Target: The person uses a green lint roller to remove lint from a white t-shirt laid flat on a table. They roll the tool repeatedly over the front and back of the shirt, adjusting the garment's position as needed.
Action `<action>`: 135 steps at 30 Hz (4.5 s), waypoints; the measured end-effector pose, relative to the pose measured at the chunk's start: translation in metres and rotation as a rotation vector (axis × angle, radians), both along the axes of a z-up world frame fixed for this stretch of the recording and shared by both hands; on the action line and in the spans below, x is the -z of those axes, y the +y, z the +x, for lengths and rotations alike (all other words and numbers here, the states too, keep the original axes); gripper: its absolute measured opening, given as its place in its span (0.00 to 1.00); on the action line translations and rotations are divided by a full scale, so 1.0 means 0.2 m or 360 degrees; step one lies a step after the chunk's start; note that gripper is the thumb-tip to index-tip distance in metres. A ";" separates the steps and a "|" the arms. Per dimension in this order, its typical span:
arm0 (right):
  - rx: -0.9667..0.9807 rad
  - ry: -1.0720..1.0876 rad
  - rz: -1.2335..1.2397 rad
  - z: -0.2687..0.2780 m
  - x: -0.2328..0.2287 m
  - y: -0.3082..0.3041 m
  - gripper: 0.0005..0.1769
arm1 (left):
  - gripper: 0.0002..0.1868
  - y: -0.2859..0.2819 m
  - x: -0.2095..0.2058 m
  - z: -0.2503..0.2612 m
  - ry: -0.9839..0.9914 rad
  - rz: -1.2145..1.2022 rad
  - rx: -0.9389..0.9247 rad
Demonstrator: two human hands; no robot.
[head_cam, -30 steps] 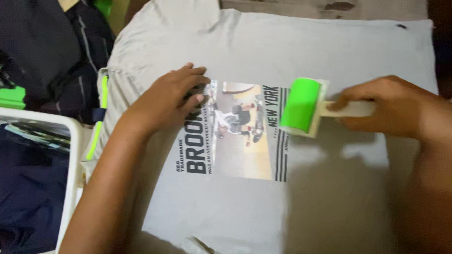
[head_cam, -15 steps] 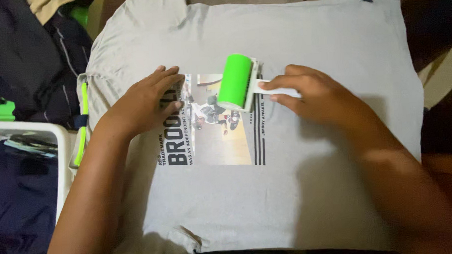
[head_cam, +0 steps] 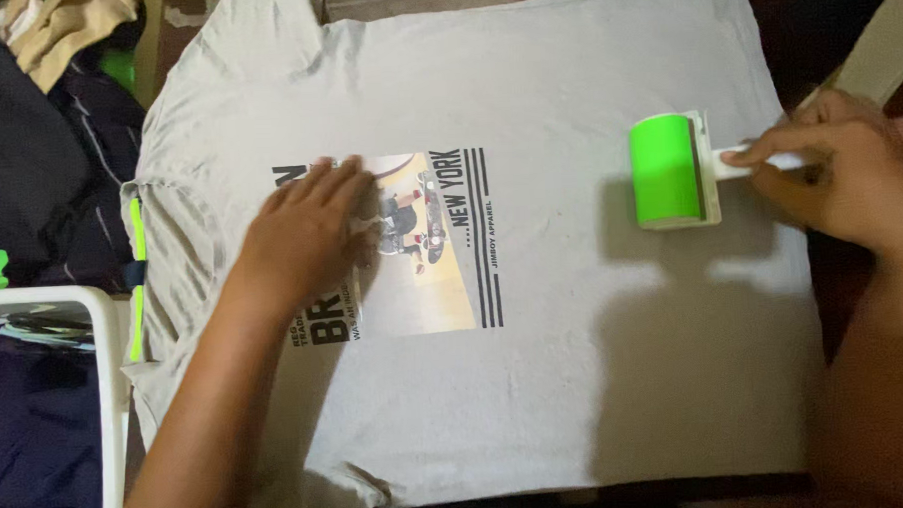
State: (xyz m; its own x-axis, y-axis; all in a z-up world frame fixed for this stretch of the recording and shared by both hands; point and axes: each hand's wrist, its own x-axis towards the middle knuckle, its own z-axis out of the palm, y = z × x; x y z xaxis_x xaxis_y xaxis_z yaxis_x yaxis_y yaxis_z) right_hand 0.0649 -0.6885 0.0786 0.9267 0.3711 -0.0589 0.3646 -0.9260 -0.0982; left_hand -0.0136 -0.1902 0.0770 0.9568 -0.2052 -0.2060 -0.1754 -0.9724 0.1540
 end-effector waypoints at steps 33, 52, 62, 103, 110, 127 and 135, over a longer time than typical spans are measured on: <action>-0.0184 -0.0323 0.0625 -0.04 0.15 0.30 0.02 | 0.34 -0.50 0.22 0.15 -0.0279 -0.0593 0.0294; -0.0174 -0.0393 0.0667 -0.04 0.20 0.24 0.02 | 0.33 -0.52 0.21 0.15 -0.0308 -0.0567 0.0299; -0.0179 -0.0915 0.0320 0.02 0.21 -0.09 0.08 | 0.32 -0.52 0.22 0.15 -0.0324 -0.0517 0.0297; -0.0041 -0.0606 0.0077 -0.08 0.11 0.05 0.15 | 0.33 -0.51 0.21 0.15 -0.0315 -0.0561 0.0316; 0.0256 -0.0626 0.0039 -0.06 0.17 -0.16 0.09 | 0.33 -0.52 0.21 0.15 -0.0303 -0.0532 0.0293; 0.0061 -0.0806 -0.0065 -0.07 0.08 0.03 0.16 | 0.33 -0.52 0.21 0.15 -0.0306 -0.0543 0.0278; 0.0269 -0.0161 0.0579 -0.07 0.09 0.02 0.19 | 0.32 -0.52 0.20 0.16 -0.0283 -0.0533 0.0286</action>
